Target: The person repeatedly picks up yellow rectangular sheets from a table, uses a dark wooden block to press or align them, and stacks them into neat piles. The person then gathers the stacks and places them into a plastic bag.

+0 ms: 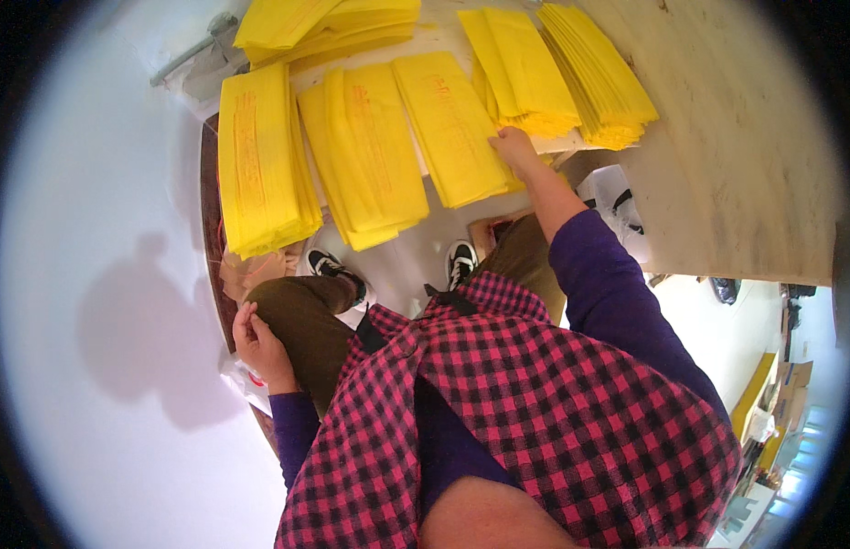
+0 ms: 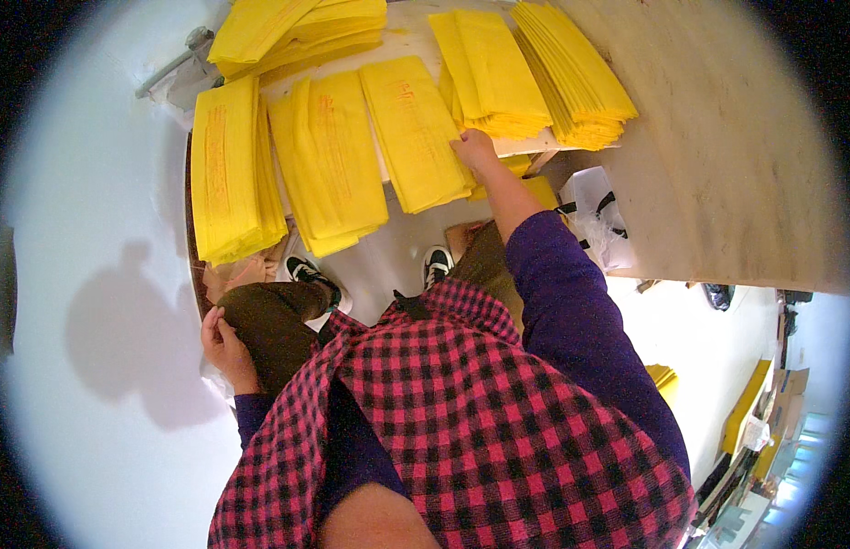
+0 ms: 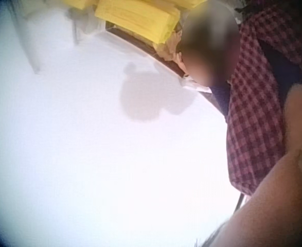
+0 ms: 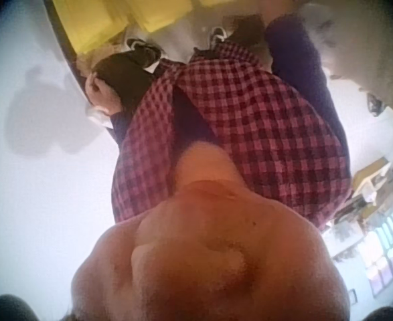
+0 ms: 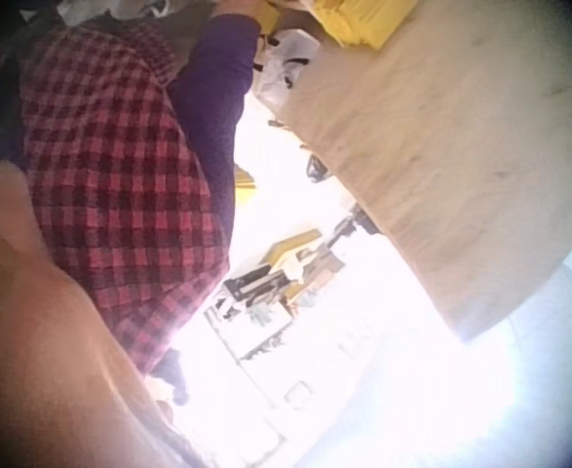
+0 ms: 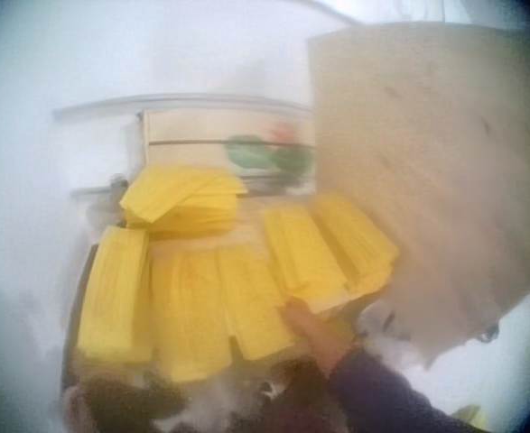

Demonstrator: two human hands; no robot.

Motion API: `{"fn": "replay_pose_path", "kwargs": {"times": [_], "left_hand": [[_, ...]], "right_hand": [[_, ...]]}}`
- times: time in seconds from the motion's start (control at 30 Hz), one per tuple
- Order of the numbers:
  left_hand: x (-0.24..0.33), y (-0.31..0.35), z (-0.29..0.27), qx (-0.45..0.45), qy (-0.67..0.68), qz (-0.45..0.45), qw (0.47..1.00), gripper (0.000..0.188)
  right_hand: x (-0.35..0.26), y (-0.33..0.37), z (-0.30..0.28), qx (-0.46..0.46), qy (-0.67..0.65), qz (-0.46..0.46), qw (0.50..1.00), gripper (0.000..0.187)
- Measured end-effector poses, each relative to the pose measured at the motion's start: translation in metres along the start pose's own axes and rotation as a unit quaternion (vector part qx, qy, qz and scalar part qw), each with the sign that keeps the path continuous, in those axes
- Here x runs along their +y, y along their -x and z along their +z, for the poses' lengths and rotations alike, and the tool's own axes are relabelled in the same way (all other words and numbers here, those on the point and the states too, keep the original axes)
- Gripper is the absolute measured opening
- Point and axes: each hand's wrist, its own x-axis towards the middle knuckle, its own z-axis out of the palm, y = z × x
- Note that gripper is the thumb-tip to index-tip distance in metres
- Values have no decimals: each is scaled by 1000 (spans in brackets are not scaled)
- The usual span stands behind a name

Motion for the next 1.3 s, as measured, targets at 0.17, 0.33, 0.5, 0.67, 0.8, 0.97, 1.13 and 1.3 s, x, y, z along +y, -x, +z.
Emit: {"fn": "replay_pose_path", "kwargs": {"times": [0.17, 0.33, 0.5, 0.67, 0.8, 0.97, 1.13, 1.3], "left_hand": [[-7, 1, 6, 4, -3, 41, 999, 17], [-6, 0, 5, 15, -11, 47, 999, 17], [-6, 0, 3, 16, -47, 43, 998, 19], [-9, 0, 3, 23, -19, 17, 999, 19], [-11, -2, 3, 21, -10, 30, 999, 18], [-12, -1, 2, 17, -18, 33, 999, 18], [-12, -2, 1, 30, 19, 6, 999, 18], [-14, -3, 1, 27, -38, 27, 999, 17]], "right_hand": [[-2, 2, -3, 2, 42, -14, 999, 26], [-1, 4, 0, 37, 144, -84, 985, 32], [2, 13, -2, 22, 180, -73, 981, 41], [12, 52, -7, 8, 57, 97, 994, 45], [19, 71, -5, -76, -180, 147, 970, 41], [3, 71, -9, -55, -290, 154, 943, 33], [-4, 77, -13, -51, -435, 165, 883, 38], [21, 95, 10, -50, -624, 159, 763, 45]]}}
